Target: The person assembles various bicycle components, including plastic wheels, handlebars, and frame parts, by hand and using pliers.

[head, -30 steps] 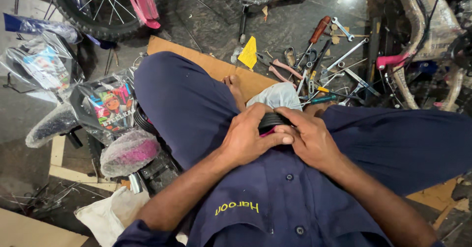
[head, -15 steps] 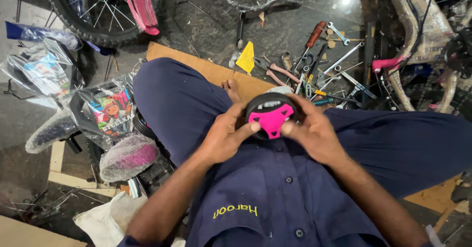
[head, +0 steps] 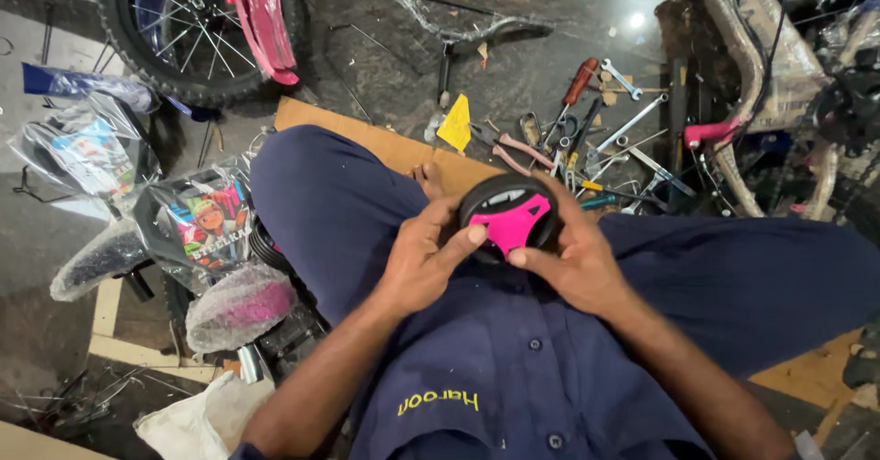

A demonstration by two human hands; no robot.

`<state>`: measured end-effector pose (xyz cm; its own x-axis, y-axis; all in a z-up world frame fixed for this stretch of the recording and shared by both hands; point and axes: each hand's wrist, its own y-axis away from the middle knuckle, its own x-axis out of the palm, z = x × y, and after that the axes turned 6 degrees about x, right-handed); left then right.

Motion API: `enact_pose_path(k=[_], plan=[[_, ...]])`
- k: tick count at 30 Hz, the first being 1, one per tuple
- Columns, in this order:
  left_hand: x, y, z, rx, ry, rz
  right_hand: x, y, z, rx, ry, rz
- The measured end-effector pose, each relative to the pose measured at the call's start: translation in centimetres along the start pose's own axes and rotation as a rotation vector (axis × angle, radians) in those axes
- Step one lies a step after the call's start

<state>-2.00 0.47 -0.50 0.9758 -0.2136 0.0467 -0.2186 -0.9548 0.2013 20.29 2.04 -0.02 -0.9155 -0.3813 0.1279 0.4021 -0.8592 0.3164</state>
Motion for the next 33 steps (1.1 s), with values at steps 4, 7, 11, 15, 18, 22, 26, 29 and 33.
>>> enact_pose_path(k=[4,7,11,15,18,22,26,29,33], plan=[[-1.3,-0.1,-3.0,0.142,0.242,-0.102,-2.8,-1.5,2.1,-0.112,-0.093,0.119],[-4.9,1.0,-5.7,0.354,0.028,-0.372,-7.4,-4.3,1.7,-0.094,0.081,-0.140],[-13.8,7.1,-8.4,0.420,-0.191,-0.634,-15.0,-11.3,-4.9,-0.029,0.196,-0.324],[-23.1,14.4,-7.7,0.153,-0.344,-0.672,-18.6,-14.4,-16.3,0.153,0.420,-0.498],[-25.6,17.0,-2.2,-0.176,-0.397,-0.556,-18.4,-13.1,-21.5,0.375,1.130,-0.424],[-33.5,23.4,2.1,-0.536,-0.410,-0.340,-17.2,-13.0,-21.9,0.454,1.281,-0.207],[-32.4,21.7,7.3,-0.644,-0.542,-0.170,-15.6,-13.6,-20.9,0.395,1.154,-0.105],[-29.7,17.5,8.5,-0.684,-0.869,-0.188,-14.6,-13.7,-20.5,0.337,1.247,-0.012],[-27.0,12.3,8.6,-0.842,-1.120,-0.012,-13.8,-13.5,-20.0,0.432,1.206,0.034]])
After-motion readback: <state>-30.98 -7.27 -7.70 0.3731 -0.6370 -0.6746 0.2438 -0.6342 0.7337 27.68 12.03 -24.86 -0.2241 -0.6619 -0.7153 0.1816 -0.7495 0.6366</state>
